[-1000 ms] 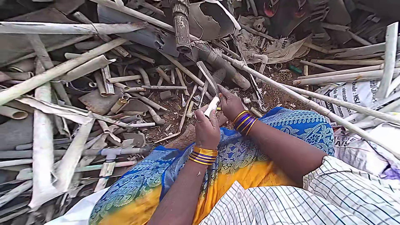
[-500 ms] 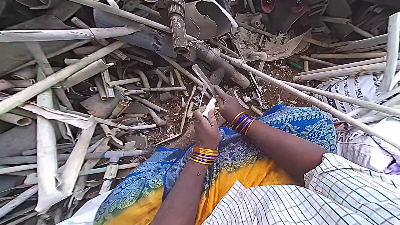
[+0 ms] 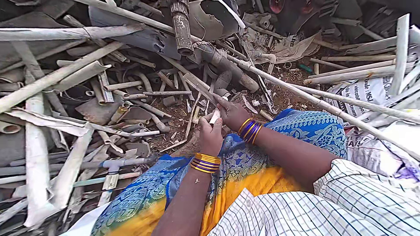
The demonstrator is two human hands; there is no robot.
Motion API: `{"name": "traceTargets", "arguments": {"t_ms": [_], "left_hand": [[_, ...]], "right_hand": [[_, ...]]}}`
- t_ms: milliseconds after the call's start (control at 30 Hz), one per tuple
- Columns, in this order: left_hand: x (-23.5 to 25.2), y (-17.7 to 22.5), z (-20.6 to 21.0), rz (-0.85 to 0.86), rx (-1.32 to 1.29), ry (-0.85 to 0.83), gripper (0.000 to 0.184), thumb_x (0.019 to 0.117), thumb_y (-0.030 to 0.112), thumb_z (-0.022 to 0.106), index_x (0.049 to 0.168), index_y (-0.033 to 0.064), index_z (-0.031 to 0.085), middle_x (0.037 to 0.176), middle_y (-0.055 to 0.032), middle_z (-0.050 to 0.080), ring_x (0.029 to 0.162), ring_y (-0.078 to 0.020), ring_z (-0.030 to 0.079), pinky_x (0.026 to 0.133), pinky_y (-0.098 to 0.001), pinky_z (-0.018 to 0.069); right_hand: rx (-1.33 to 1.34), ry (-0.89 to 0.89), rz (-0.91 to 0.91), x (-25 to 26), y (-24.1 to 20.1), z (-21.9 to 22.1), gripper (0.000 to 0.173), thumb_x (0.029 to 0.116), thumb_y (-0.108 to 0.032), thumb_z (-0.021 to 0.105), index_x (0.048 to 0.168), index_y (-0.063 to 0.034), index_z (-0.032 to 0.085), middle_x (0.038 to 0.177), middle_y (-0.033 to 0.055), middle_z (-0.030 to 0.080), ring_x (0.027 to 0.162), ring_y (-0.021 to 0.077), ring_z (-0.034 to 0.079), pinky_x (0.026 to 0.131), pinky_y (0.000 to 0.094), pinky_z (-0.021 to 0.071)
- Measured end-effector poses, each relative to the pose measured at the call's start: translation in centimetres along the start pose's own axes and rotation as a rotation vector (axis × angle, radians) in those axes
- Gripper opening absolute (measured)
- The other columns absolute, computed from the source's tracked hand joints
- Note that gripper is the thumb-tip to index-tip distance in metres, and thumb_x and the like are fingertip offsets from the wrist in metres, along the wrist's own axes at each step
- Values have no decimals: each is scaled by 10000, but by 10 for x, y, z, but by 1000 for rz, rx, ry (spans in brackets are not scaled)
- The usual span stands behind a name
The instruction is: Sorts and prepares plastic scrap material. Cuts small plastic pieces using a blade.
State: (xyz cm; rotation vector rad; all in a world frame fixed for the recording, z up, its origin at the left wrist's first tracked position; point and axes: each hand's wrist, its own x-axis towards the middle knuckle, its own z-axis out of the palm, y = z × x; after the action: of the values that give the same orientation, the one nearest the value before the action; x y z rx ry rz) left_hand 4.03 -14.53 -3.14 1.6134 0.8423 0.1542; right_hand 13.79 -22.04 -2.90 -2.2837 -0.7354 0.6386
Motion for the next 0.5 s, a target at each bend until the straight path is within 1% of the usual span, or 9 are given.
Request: {"name": "traceTargets", "arguments": {"t_ms": [33, 100, 200, 233, 300, 367, 400, 433, 500], "left_hand": [[-3, 5, 3, -40, -99, -27, 389, 1029, 57, 563, 1378, -59, 436, 846, -71, 595, 581, -50, 564, 570, -197, 497], [-6, 20, 0, -168, -264, -102, 377, 1006, -44, 532, 1359, -56, 400, 771, -58, 604, 533, -58, 590, 529, -176, 512], [2, 29, -16, -355, -430, -231, 280, 1030, -40, 404, 1302, -10, 467, 766, -73, 621, 539, -100, 616, 534, -212, 548], [5, 28, -19, -381, -469, -256, 244, 1034, -20, 379, 1247, 4, 496, 753, -67, 617, 526, -95, 602, 511, -208, 538], [10, 27, -22, -389, -513, -235, 186, 1030, -2, 366, 1113, 32, 529, 687, -38, 561, 472, -66, 500, 437, -178, 432], [14, 29, -26, -355, -491, -179, 147, 1026, 0, 395, 994, 66, 523, 623, 6, 490, 421, -26, 393, 385, -146, 325], [15, 31, -28, -340, -471, -163, 140, 1028, 6, 410, 992, 75, 527, 609, 24, 460, 409, -11, 356, 376, -135, 293], [16, 33, -31, -322, -443, -159, 134, 1028, 1, 420, 1001, 79, 525, 602, 34, 450, 398, 0, 338, 366, -124, 278], [13, 36, -32, -274, -377, -152, 176, 997, -48, 437, 1095, 60, 536, 596, 33, 455, 395, 7, 333, 365, -119, 263]], "right_hand": [[21, 15, 26, 5, 4, -5, 471, 1125, -221, 368, 1594, -221, 407, 1107, 234, 726, 1007, 434, 699, 877, 615, 512], [27, 43, -13, 7, 7, -11, 474, 1122, -208, 372, 1594, -193, 404, 1099, 243, 723, 996, 434, 701, 877, 616, 513], [3, -29, -128, 5, 3, -15, 531, 1090, -138, 382, 1619, -157, 340, 1094, 248, 713, 982, 426, 697, 864, 611, 516], [-6, -56, -153, 4, 2, -15, 576, 1059, -105, 395, 1628, -138, 309, 1104, 250, 709, 984, 424, 696, 857, 611, 518], [-49, -79, -202, 1, 2, -14, 629, 1014, -74, 434, 1624, -82, 284, 1122, 249, 703, 992, 423, 696, 858, 610, 521], [-123, 49, -382, -4, 10, -3, 526, 990, -55, 488, 1515, -11, 476, 1014, 234, 729, 898, 409, 715, 799, 572, 544], [-152, 188, -528, -5, 16, 6, 456, 952, -35, 520, 1398, 2, 610, 863, 205, 722, 765, 386, 709, 690, 533, 551], [-189, 281, -631, -5, 20, 12, 421, 931, -15, 539, 1330, -17, 674, 844, 184, 722, 744, 370, 708, 661, 503, 559], [-263, 406, -705, -2, 26, 19, 428, 904, 16, 560, 1301, -51, 706, 820, 174, 687, 691, 359, 674, 566, 463, 529]]}}
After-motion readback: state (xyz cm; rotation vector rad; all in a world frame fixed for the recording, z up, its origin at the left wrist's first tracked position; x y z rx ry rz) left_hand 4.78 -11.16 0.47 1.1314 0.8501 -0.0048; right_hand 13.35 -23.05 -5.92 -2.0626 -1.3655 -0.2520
